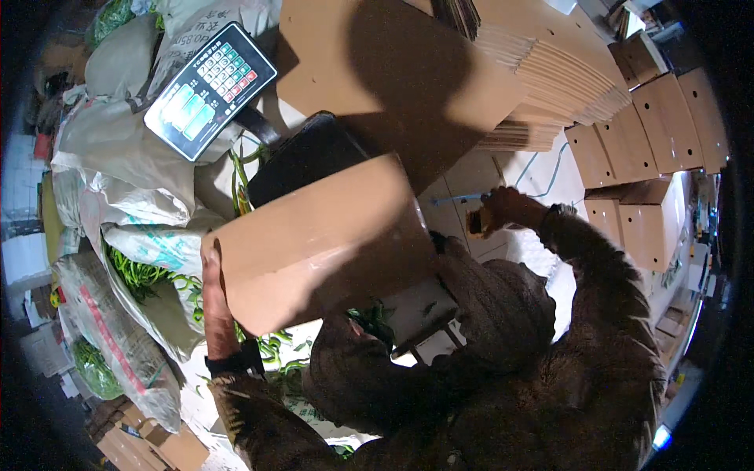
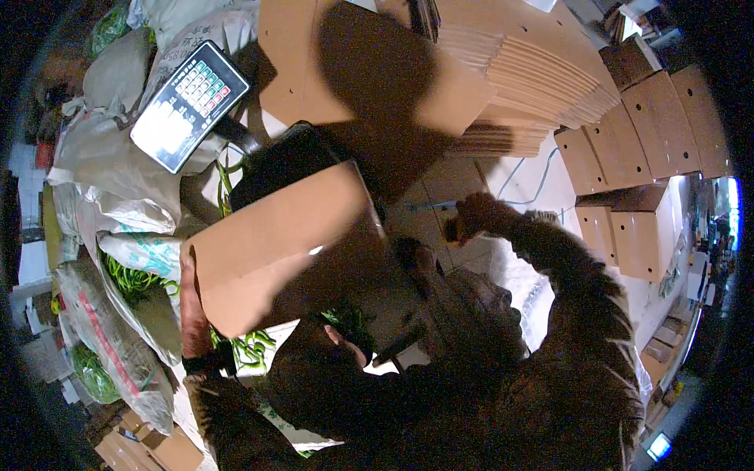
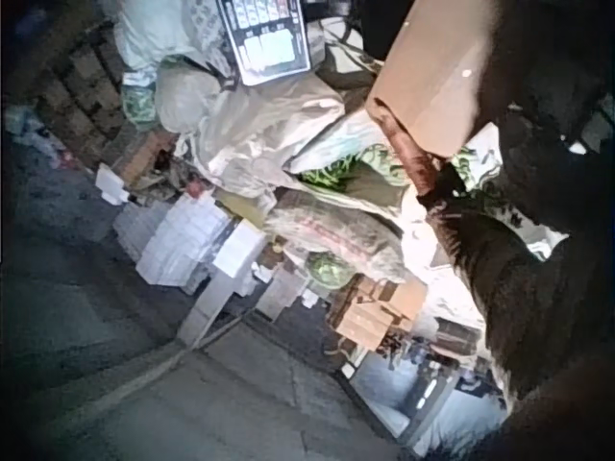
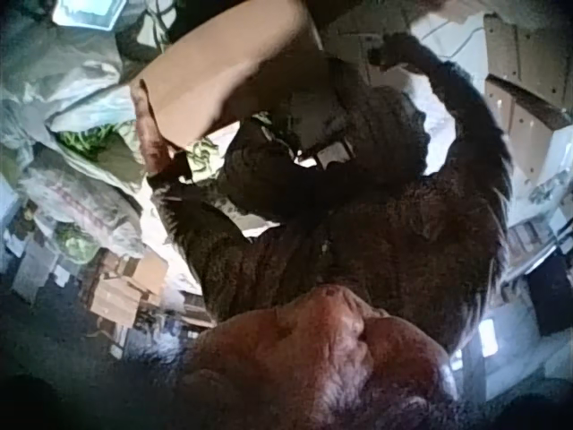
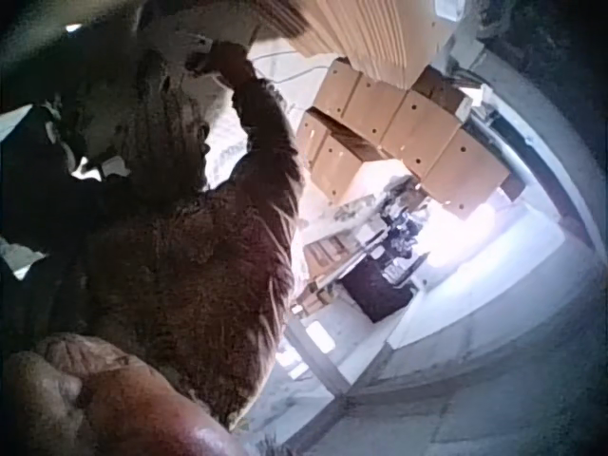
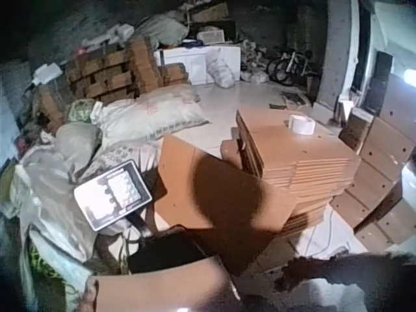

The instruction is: Packing green peppers into cardboard boxes using bubble wrap and a scale.

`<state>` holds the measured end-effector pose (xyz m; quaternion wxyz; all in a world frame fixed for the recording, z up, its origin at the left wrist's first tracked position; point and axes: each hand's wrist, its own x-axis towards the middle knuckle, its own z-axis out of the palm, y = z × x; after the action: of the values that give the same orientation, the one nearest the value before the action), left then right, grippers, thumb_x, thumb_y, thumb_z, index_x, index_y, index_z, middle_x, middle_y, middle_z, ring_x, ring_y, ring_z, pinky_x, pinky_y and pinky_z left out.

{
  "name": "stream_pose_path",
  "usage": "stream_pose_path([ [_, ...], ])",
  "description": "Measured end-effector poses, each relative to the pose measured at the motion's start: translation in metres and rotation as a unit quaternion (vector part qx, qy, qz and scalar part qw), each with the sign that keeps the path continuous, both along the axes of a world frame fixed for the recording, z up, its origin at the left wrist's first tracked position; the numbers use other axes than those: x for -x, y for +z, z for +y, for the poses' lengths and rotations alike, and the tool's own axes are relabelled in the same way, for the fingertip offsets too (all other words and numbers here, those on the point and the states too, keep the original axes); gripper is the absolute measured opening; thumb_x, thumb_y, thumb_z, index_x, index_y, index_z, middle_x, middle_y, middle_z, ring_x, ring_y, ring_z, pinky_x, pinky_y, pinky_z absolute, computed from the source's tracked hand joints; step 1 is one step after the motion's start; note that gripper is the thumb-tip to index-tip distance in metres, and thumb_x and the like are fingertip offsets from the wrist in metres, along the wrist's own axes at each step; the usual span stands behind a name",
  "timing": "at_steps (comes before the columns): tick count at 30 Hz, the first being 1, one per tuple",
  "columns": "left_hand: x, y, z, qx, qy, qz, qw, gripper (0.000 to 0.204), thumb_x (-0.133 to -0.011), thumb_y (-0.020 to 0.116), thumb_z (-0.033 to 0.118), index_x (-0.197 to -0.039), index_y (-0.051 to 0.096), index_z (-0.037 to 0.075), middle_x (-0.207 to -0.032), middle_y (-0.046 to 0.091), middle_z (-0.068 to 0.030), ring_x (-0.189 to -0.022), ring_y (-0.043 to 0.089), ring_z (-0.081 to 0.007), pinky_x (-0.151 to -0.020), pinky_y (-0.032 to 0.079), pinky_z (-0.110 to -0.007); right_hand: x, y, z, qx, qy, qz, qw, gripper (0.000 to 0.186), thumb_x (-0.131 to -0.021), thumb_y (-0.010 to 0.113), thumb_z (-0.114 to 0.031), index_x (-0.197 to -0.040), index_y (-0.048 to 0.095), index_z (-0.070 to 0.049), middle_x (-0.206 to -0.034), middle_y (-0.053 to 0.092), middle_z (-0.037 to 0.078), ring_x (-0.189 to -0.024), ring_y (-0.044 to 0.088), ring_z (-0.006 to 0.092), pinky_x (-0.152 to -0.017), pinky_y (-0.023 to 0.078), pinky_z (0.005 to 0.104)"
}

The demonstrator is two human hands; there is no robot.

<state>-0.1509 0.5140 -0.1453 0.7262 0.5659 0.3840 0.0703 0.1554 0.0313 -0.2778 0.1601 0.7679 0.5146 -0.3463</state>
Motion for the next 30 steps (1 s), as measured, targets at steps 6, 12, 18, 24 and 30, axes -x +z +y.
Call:
stream_pose_path([
  [6, -0.045, -0.008, -0.079, 0.082, 0.006, 0.023, 0.996, 0.071, -0.094, 0.054, 0.046, -0.147, 0.029, 0.006, -0.137, 0.048, -0.0137, -0.117, 0.052, -0.0211, -0.100, 0.041, -0.032, 0.041, -0.072, 0.001, -0.278, -0.445, 0.325, 0.787, 0.064, -0.087, 0.057, -0.058, -0.131, 0.051, -0.012, -0.114, 0.061, 0.016, -0.102, 0.059, 0.0261, -0.086, 0.047, 0.0398],
  [12, -0.070, 0.051, -0.122, 0.112, -0.037, -0.073, 0.990, 0.060, -0.099, 0.039, 0.049, -0.142, 0.037, 0.008, -0.138, 0.048, -0.0137, -0.121, 0.050, -0.0285, -0.105, 0.038, -0.041, 0.060, -0.024, 0.027, -0.273, -0.648, 0.475, 0.529, 0.063, -0.092, 0.048, -0.061, -0.133, 0.050, -0.012, -0.115, 0.060, 0.014, -0.105, 0.058, 0.0224, -0.089, 0.046, 0.0385],
  [18, -0.074, 0.113, -0.134, 0.188, -0.025, -0.057, 0.980, 0.060, -0.098, 0.039, 0.051, -0.137, 0.045, 0.007, -0.132, 0.053, -0.0106, -0.115, 0.054, -0.0267, -0.095, 0.047, -0.040, 0.049, 0.117, -0.035, -0.446, -0.617, 0.421, 0.493, 0.055, -0.098, 0.046, -0.049, -0.128, 0.055, -0.005, -0.118, 0.060, 0.008, -0.105, 0.056, 0.0157, -0.090, 0.047, 0.0327],
  [24, -0.129, 0.200, -0.228, 0.001, -0.094, -0.188, 0.978, 0.050, -0.098, 0.044, 0.043, -0.133, 0.050, 0.008, -0.128, 0.056, -0.0101, -0.115, 0.054, -0.0242, -0.097, 0.044, -0.037, 0.090, 0.263, -0.178, -0.676, -0.624, 0.248, 0.304, 0.051, -0.094, 0.053, -0.050, -0.121, 0.060, -0.007, -0.110, 0.067, 0.005, -0.098, 0.063, 0.0171, -0.085, 0.051, 0.0285],
  [30, -0.178, 0.262, -0.373, 0.159, -0.298, -0.266, 0.903, 0.044, -0.095, 0.049, 0.038, -0.122, 0.058, 0.005, -0.115, 0.062, -0.0101, -0.105, 0.059, -0.0212, -0.090, 0.048, -0.034, 0.164, 0.361, -0.309, -0.799, -0.589, 0.031, 0.117, 0.057, -0.093, 0.051, -0.052, -0.131, 0.051, -0.009, -0.128, 0.057, 0.006, -0.119, 0.052, 0.0202, -0.100, 0.042, 0.0417],
])
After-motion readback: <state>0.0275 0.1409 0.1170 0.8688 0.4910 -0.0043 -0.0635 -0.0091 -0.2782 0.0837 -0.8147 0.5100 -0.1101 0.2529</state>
